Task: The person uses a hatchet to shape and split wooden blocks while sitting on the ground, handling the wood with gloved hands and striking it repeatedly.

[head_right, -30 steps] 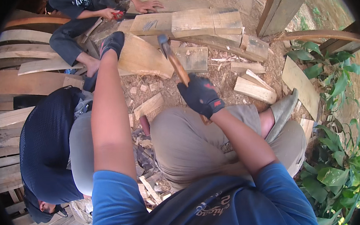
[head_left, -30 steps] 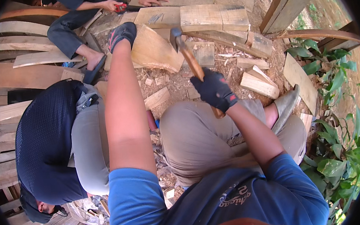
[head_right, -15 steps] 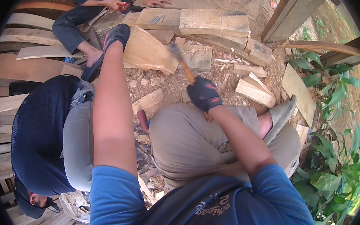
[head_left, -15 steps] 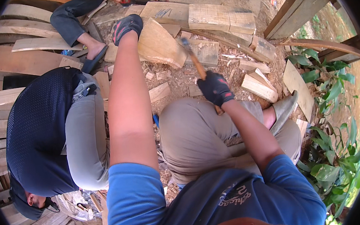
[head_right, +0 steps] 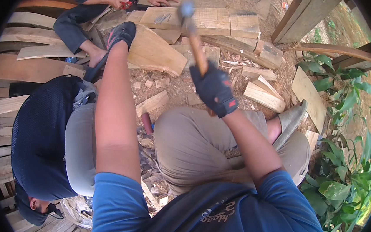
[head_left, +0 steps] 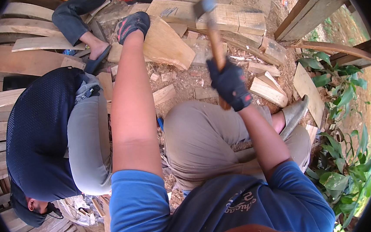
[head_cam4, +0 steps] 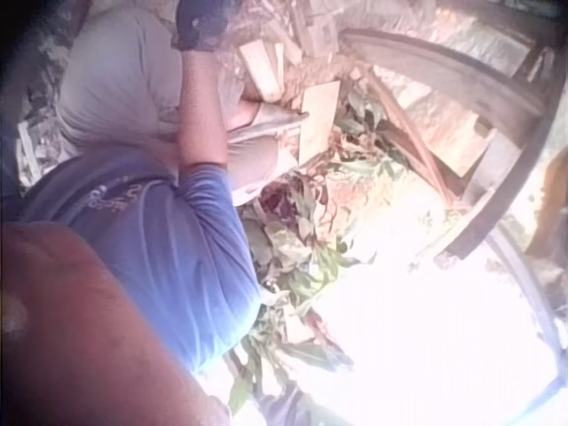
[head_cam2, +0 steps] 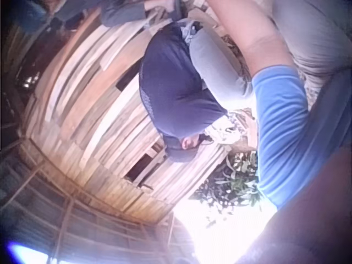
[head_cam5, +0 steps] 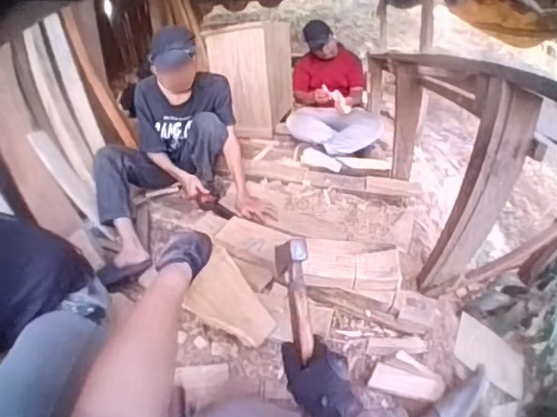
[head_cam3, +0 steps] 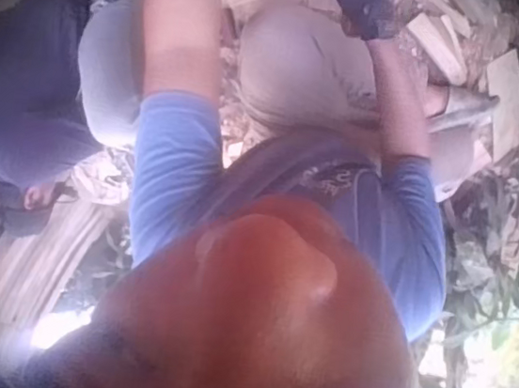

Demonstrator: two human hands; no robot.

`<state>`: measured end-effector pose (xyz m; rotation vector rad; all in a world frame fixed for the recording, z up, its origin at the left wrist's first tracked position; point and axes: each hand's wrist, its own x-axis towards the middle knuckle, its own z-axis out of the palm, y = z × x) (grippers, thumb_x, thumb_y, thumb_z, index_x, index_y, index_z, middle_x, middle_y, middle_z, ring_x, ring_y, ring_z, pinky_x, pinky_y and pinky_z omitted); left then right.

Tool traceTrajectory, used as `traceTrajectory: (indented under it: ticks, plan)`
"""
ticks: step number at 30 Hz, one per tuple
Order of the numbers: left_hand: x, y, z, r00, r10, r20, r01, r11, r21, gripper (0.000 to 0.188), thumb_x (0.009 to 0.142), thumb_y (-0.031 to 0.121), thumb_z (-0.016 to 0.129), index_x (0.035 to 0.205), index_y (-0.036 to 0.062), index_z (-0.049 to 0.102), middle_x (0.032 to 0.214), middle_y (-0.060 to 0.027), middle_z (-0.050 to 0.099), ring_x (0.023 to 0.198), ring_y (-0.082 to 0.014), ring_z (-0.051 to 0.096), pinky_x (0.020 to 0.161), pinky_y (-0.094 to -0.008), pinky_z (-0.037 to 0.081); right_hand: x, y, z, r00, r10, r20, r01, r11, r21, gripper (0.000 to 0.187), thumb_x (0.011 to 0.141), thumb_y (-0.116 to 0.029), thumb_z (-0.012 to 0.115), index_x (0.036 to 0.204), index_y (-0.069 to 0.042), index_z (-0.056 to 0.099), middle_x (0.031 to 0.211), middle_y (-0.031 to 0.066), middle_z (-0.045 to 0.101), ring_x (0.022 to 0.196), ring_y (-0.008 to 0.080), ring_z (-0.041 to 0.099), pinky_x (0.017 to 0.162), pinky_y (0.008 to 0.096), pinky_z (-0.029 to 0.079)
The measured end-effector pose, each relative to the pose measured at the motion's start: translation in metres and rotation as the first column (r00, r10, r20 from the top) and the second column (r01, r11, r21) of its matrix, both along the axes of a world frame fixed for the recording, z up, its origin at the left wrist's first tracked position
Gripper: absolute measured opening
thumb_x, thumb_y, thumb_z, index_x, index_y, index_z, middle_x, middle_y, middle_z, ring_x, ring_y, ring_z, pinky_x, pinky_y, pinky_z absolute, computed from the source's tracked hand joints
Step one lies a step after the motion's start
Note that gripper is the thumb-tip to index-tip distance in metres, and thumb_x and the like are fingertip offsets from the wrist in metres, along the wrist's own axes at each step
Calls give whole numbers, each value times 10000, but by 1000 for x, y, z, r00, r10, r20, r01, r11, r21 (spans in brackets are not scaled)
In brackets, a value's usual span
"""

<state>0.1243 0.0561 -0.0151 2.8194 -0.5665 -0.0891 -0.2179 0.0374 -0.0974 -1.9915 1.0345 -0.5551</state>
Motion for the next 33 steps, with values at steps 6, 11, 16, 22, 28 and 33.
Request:
traceTrajectory:
  ticks: [6, 11, 16, 22, 28, 33]
  plan:
    - [-9, -7, 6, 1000, 27, 6, -27, 999, -16, 569, 969, 442, 531, 1394, 125, 737, 1511, -129, 670, 1404, -350, 631, 1139, -460, 493, -15, 3, 24, 990, 130, 55, -139, 828, 543, 441, 1015, -411, 694, 1050, 28, 690, 810, 229, 736, 627, 335, 752, 636, 444, 603]
    - [11, -5, -7, 1000, -25, -1, 25, 1000, -1, 566, 967, 444, 539, 1389, 126, 742, 1508, -131, 672, 1399, -346, 635, 1137, -458, 496, -19, 1, 107, 985, 18, 172, -42, 990, 134, 408, 1013, -394, 722, 1037, 11, 677, 775, 219, 726, 640, 364, 746, 628, 471, 589]
    - [-2, -3, 1, 1000, -24, 14, 25, 1000, -15, 563, 968, 432, 534, 1395, 129, 740, 1521, -128, 663, 1406, -347, 630, 1142, -457, 494, 0, 8, 48, 991, -123, 58, 129, 984, -121, 481, 1033, -451, 675, 1154, 15, 671, 805, 245, 738, 757, 446, 753, 681, 520, 591]
    - [7, -5, 7, 1000, 4, -3, -4, 998, -58, 566, 970, 428, 536, 1395, 112, 735, 1529, -146, 653, 1399, -354, 634, 1146, -471, 490, 1, 3, -9, 981, 191, -39, -164, 917, 364, 496, 1030, -450, 659, 1106, 39, 691, 859, 235, 757, 814, 422, 770, 769, 488, 612]
    - [-7, 2, 1, 999, -3, -34, 1, 999, -38, 577, 968, 434, 535, 1395, 102, 736, 1530, -141, 654, 1390, -349, 642, 1136, -466, 496, -9, 4, 87, 985, -25, 168, 24, 1000, 6, 471, 1017, -446, 701, 1114, 14, 681, 775, 223, 732, 738, 425, 753, 700, 494, 599]
    - [-8, -8, -2, 1000, 1, -6, -1, 1000, -31, 580, 968, 444, 537, 1400, 111, 737, 1530, -142, 653, 1394, -353, 639, 1140, -465, 496, -1, 14, 18, 989, 18, -147, -22, 1000, -22, 495, 1033, -458, 647, 1149, 23, 670, 921, 264, 758, 867, 458, 752, 789, 518, 602]
